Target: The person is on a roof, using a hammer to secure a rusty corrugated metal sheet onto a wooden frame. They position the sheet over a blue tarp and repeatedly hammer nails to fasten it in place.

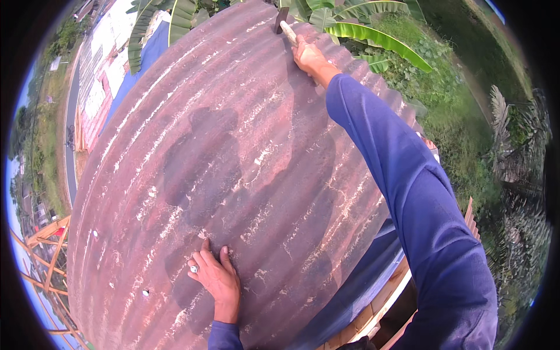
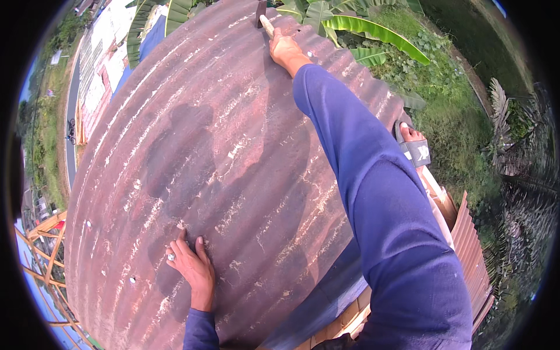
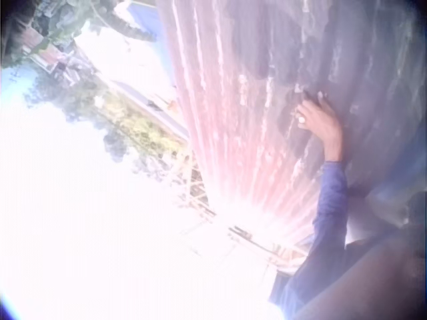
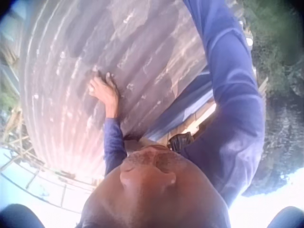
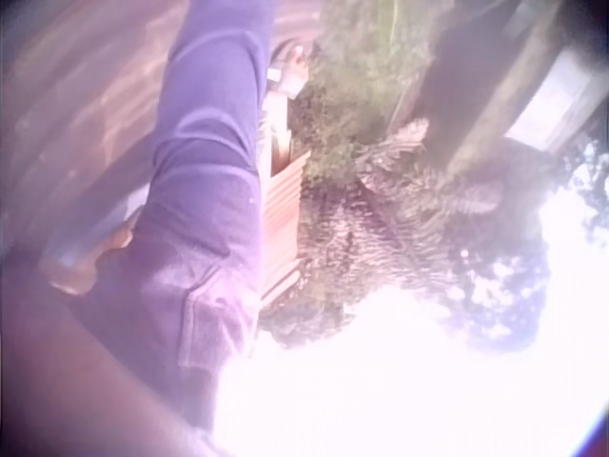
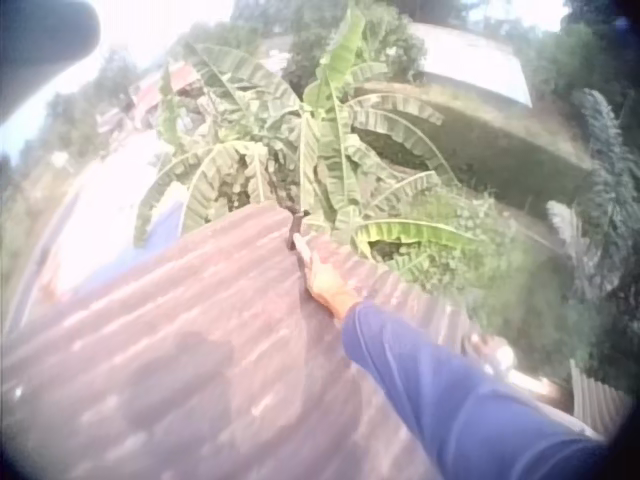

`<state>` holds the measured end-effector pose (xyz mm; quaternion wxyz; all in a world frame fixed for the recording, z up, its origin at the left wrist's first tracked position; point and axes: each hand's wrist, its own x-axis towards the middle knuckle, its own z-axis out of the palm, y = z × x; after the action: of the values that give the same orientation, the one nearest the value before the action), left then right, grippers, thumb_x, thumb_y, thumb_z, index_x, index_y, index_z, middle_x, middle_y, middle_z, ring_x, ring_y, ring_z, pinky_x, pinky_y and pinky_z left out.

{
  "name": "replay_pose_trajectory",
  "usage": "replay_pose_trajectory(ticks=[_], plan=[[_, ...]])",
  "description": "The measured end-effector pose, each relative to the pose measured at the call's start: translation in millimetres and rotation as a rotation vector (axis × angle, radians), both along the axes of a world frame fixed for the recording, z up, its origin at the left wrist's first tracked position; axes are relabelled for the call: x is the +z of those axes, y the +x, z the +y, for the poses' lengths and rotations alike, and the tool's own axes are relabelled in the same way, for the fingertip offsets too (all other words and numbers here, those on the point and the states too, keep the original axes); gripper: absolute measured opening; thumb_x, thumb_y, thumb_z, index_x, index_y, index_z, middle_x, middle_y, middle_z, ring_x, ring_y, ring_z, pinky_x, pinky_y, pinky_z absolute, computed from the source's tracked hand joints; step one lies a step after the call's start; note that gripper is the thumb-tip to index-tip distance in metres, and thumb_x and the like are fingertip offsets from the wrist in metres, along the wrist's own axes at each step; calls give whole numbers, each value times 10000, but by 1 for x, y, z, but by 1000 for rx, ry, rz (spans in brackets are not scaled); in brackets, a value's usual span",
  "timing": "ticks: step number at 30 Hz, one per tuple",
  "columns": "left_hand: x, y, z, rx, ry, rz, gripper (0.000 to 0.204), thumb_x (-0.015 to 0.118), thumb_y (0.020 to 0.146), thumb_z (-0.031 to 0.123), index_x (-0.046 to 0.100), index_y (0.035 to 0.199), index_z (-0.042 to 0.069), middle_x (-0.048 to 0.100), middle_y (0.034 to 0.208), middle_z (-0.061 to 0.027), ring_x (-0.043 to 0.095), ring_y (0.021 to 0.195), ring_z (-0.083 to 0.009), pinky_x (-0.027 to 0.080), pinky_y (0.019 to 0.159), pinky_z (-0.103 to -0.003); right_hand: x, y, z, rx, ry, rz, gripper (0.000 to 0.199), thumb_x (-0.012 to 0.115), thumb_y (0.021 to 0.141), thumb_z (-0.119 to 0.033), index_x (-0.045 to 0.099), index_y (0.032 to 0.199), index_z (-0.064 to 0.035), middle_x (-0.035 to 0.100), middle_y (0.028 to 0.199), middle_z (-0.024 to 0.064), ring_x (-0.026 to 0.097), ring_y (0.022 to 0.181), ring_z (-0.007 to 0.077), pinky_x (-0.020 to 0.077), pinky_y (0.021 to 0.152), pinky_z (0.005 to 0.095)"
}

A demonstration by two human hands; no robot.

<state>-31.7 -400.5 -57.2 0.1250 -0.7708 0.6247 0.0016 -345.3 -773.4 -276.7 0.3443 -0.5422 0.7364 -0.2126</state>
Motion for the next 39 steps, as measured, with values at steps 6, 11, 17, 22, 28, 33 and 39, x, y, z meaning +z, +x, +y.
replay_pose_trajectory(ticks=[6, 11, 17, 22, 28, 33, 39], plan=[[7, -6, 2, 33, -11, 73, 457, 473, 932, 100, 428, 1382, 34, 475, 1064, -157, 436, 1064, -321, 279, 961, -482, 11, 7, 2, 8, 4, 21, 496, 411, 967, -292, 376, 1415, -84, 615, 1219, 229, 585, 1148, 403, 456, 983, 478], [9, 3, 3, 19, 5, 187, 508, 417, 915, 76, 380, 1415, -4, 467, 1083, -192, 424, 1049, -342, 280, 950, -476, 6, 2, 2, -3, 39, 31, 543, 380, 968, -251, 302, 1477, -80, 617, 1230, 207, 588, 1151, 388, 465, 973, 467], [10, 4, -3, -9, -150, 304, 433, 348, 962, 48, 423, 1379, -40, 483, 1045, -188, 451, 978, -317, 324, 949, -433, 2, 4, 6, -52, -89, -20, 418, 413, 972, -283, 408, 1318, -49, 642, 1080, 291, 611, 1032, 461, 458, 907, 523], [-5, 0, -24, -194, -210, 323, 361, 388, 987, 41, 512, 1319, -28, 495, 933, -171, 467, 893, -304, 353, 904, -419, 13, 6, 16, -49, 19, -35, 525, 371, 966, -168, 302, 1474, -56, 624, 1228, 195, 608, 1138, 353, 480, 966, 435], [-31, -4, -33, -252, -151, 225, 337, 400, 1004, 102, 555, 1295, 31, 552, 960, -165, 499, 853, -333, 381, 771, -444, 19, -12, 33, -164, -130, -87, 401, 426, 920, -130, 474, 1283, 32, 665, 1074, 232, 653, 1012, 364, 508, 895, 427], [-25, -10, -34, -191, -121, 93, 330, 410, 997, 115, 561, 1288, 82, 583, 1013, -133, 527, 919, -326, 383, 780, -438, 33, -6, 104, -214, -376, -108, 268, 562, 850, -161, 552, 1032, 35, 657, 777, 243, 636, 765, 465, 504, 728, 515], [-23, -11, -34, -172, -74, 70, 319, 453, 976, 110, 546, 1281, 121, 593, 1062, -79, 541, 1007, -274, 393, 808, -414, 76, -32, 291, -223, 113, 201, 398, 531, 905, -204, 466, 1268, -54, 337, 1501, 202, 255, 1329, 604, 233, 982, 794]])
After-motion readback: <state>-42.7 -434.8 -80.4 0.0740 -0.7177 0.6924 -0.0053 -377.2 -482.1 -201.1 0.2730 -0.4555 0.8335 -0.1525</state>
